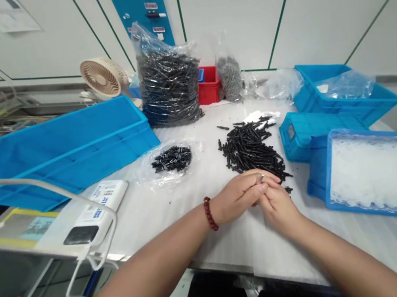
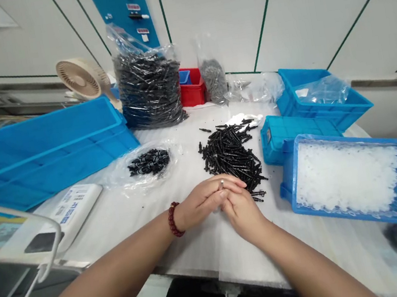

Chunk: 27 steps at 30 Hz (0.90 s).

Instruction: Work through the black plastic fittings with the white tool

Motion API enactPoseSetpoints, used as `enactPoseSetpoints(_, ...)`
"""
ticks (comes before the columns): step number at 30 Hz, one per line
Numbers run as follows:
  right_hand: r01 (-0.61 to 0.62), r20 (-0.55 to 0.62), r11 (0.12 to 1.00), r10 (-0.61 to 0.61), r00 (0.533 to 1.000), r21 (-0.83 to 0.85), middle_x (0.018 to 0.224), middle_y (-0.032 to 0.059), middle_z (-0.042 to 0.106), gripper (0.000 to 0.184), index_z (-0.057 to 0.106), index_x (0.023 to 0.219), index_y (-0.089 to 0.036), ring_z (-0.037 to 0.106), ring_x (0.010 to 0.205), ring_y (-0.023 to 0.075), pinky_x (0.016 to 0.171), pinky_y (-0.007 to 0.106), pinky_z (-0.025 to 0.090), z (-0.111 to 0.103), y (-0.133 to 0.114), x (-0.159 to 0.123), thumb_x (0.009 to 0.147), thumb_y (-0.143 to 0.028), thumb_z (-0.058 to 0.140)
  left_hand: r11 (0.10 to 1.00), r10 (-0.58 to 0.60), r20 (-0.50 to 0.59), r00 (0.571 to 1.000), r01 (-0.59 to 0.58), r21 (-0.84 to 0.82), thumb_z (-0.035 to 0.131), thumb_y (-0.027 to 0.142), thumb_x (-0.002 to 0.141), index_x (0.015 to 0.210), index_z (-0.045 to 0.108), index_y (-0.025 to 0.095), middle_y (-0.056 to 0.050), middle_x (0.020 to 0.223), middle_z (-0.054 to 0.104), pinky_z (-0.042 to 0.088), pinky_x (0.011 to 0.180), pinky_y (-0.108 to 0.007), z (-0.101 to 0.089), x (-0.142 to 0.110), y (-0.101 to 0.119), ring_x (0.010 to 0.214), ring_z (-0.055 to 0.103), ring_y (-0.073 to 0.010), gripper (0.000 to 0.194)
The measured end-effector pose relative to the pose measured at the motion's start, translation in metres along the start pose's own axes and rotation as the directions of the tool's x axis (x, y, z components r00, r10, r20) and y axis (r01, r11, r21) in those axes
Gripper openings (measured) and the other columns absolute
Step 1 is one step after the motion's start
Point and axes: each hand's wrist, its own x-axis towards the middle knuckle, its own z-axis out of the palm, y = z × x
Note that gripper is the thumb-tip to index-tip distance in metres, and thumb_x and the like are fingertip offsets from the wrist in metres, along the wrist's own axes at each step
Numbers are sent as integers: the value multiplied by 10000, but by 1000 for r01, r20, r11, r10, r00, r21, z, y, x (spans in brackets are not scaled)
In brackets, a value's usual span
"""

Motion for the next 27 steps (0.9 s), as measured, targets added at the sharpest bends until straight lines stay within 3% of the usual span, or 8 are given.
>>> enactPoseSetpoints(3,51,-28,999,-51,998,1,674,28,584,326,513,700,-190,557,637,152,595,257,470,4,3,1,929,-268,295,999,39,-19,999,-39,-8,337,258,920,970,602,128,-110,1074,602,434,909,-341,-1,0,-5,1011,558,-195,299)
enactPoseSetpoints(7,102,-61,994,-104,993,-37,808,62,616,276,550,791,-180,577,809,187,708,315,494,9,9,1,922,-243,315,999,49,-16,999,-49,-1,349,247,910,943,598,137,-100,1048,614,447,885,-330,-2,-2,-13,1003,567,-189,274)
enactPoseSetpoints(15,97,-20,993,-99,995,-69,930,96,619,233,583,897,-166,565,871,205,739,355,488,22,23,-7,896,-236,361,999,-37,30,999,36,7,362,255,886,940,586,126,-111,1047,617,447,892,-337,-2,-11,-24,981,577,-188,263)
enactPoseSetpoints(19,82,27,996,-83,996,45,875,84,618,263,579,836,-170,567,835,199,738,346,471,19,20,-6,908,-254,340,994,-104,72,992,100,47,370,318,888,1065,556,134,-113,1083,595,425,916,-369,-5,-14,-24,1013,555,-212,315)
enactPoseSetpoints(21,18,23,993,-21,1000,117,789,66,603,295,567,768,-174,563,774,190,711,328,464,14,18,-5,916,-307,349,992,-128,70,989,127,20,393,362,887,1184,479,138,-126,1151,557,414,925,-381,-6,-14,-23,1059,528,-229,382)
enactPoseSetpoints(23,-136,-21,960,146,989,245,684,32,562,315,560,776,-175,549,665,169,640,298,464,7,18,-4,915,-390,377,989,-144,14,989,145,-43,410,390,887,1261,387,137,-145,1213,507,404,938,-383,-7,-15,-23,1109,494,-238,452)
enactPoseSetpoints(25,-271,-64,853,333,941,447,640,0,520,329,556,858,-175,535,594,148,566,265,463,1,20,-2,895,-471,415,982,-188,-61,980,186,-45,434,392,883,1271,355,139,-145,1197,510,407,924,-365,-6,-14,-22,1092,500,-227,470)
enactPoseSetpoints(27,-305,-76,733,436,897,608,668,-4,518,367,545,929,-175,547,601,144,540,248,467,-5,23,0,869,-523,445,966,-254,-92,963,258,34,462,362,874,1238,392,151,-106,1082,565,427,856,-322,-5,-13,-21,977,543,-193,427)
